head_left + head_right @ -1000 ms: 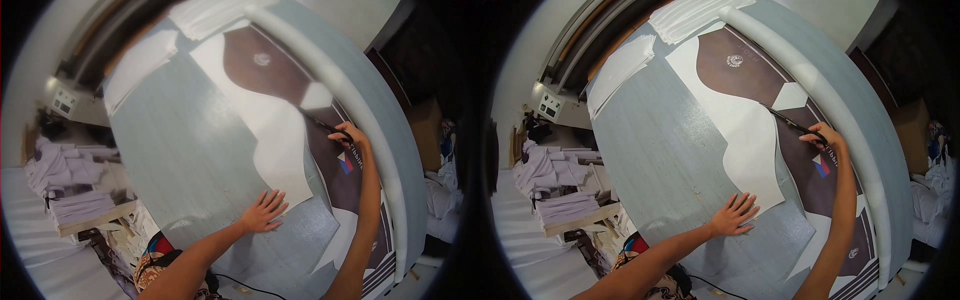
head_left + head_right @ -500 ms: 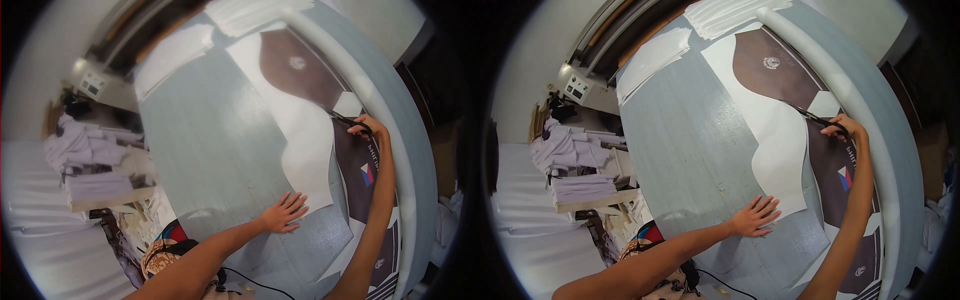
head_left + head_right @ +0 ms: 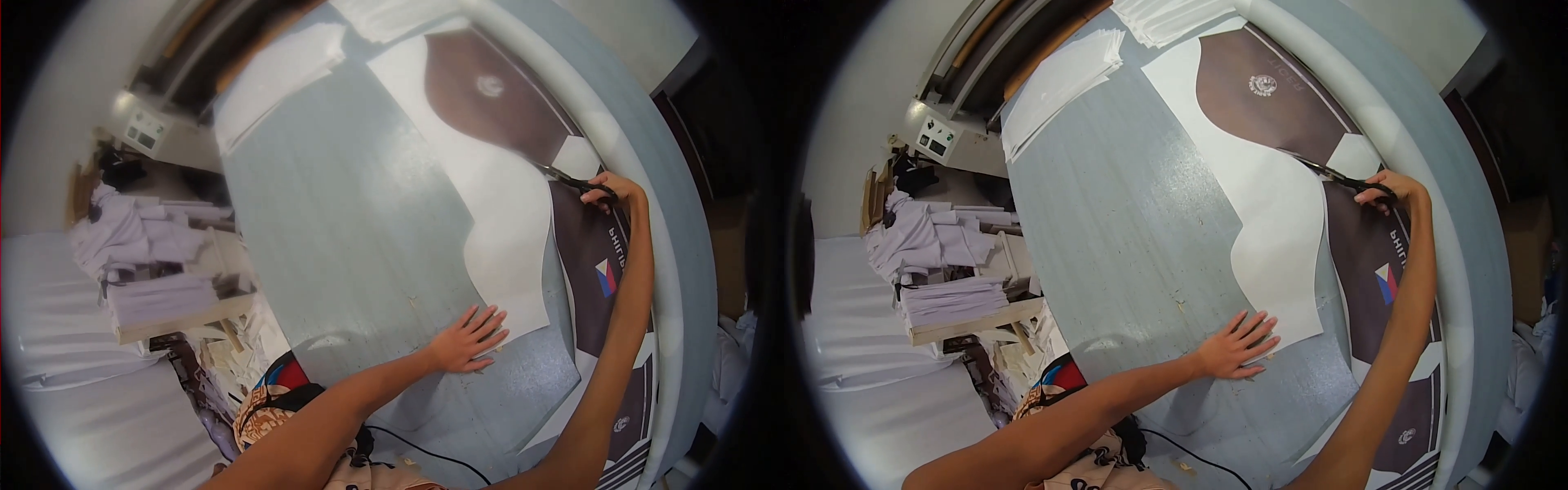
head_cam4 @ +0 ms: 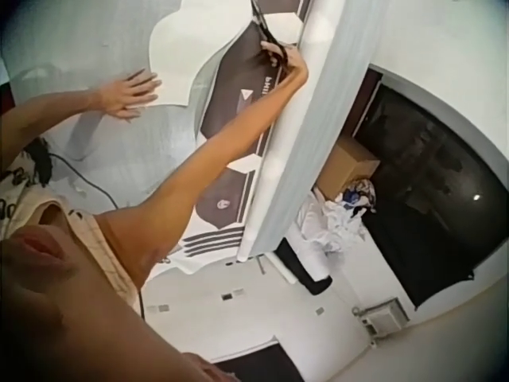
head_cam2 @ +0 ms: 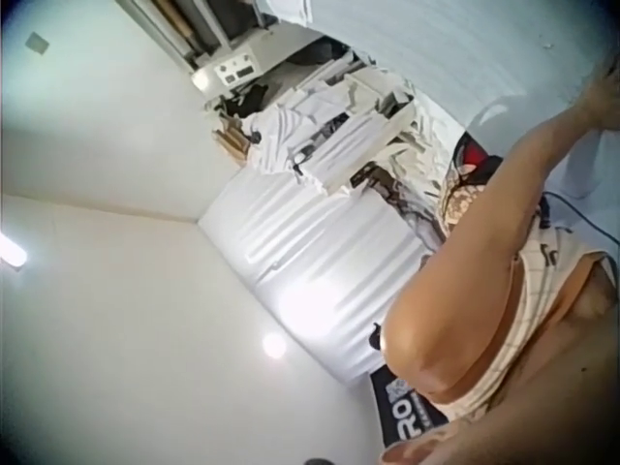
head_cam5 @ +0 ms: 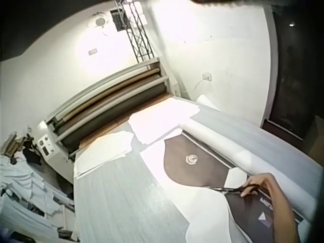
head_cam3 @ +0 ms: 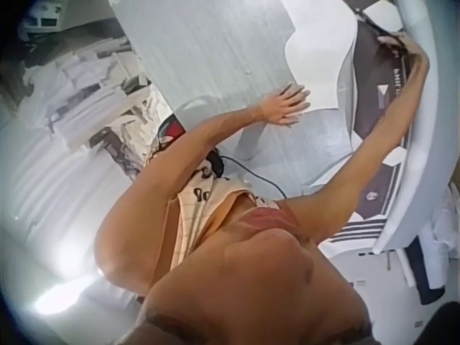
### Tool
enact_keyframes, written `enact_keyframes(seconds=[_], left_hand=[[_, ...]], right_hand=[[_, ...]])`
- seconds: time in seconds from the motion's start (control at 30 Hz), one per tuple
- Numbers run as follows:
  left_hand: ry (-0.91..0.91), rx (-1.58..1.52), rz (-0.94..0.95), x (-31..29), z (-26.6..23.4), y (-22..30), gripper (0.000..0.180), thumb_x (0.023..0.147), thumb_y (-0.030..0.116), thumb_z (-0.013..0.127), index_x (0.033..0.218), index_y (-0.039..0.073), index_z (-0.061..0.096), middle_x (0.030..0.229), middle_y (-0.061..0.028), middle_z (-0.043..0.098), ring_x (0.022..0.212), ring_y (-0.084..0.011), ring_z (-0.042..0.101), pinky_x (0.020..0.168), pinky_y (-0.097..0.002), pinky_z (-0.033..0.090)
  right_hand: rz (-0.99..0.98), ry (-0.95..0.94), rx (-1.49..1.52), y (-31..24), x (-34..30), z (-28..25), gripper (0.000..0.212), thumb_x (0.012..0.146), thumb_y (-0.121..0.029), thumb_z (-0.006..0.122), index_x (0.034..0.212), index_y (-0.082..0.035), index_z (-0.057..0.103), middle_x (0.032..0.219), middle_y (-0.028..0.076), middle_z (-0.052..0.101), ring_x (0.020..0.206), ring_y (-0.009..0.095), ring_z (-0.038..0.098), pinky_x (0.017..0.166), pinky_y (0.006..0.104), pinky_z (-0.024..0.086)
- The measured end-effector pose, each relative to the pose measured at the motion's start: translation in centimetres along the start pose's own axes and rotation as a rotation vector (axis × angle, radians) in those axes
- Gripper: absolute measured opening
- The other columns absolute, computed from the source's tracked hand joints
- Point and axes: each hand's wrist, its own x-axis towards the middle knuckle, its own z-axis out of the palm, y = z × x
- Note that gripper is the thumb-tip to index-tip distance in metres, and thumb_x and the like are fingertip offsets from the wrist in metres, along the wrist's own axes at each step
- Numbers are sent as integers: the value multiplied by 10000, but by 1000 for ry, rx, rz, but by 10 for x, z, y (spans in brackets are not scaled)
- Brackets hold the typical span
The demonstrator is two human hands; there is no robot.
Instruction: Cutting out printed clothing patterns from a large sheet using scissors.
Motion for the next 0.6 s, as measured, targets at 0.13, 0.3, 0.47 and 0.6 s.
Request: enact_keyframes(seconds=[0.13,0.3,0.47,0.6], left_hand=[[3,11,0,0,0,-1,685,977,511,489,1538,139,360,1631,-165,245,1513,-368,205,1204,-549,153],[-4,18,-4,2,-1,1,687,969,513,500,1533,141,372,1627,-167,254,1512,-371,209,1198,-554,170],[58,26,5,1,-1,0,686,966,511,510,1531,144,378,1626,-164,258,1509,-366,218,1193,-551,184],[18,24,-7,1,2,-1,688,967,515,508,1532,147,374,1626,-164,260,1508,-367,221,1193,-551,184]], right_hand=[[26,15,-29,1,-9,-1,304,758,-265,855,676,-98,614,564,-33,511,456,83,474,436,251,378],[7,27,-85,-1,-5,-3,323,733,-267,868,646,-112,598,550,-36,502,454,80,463,438,259,371],[5,13,-104,-1,-2,-12,347,714,-281,877,627,-114,585,545,-37,497,450,78,458,432,264,363],[10,-7,-135,-4,1,-17,349,724,-283,870,627,-114,581,541,-31,494,448,81,457,433,265,363]])
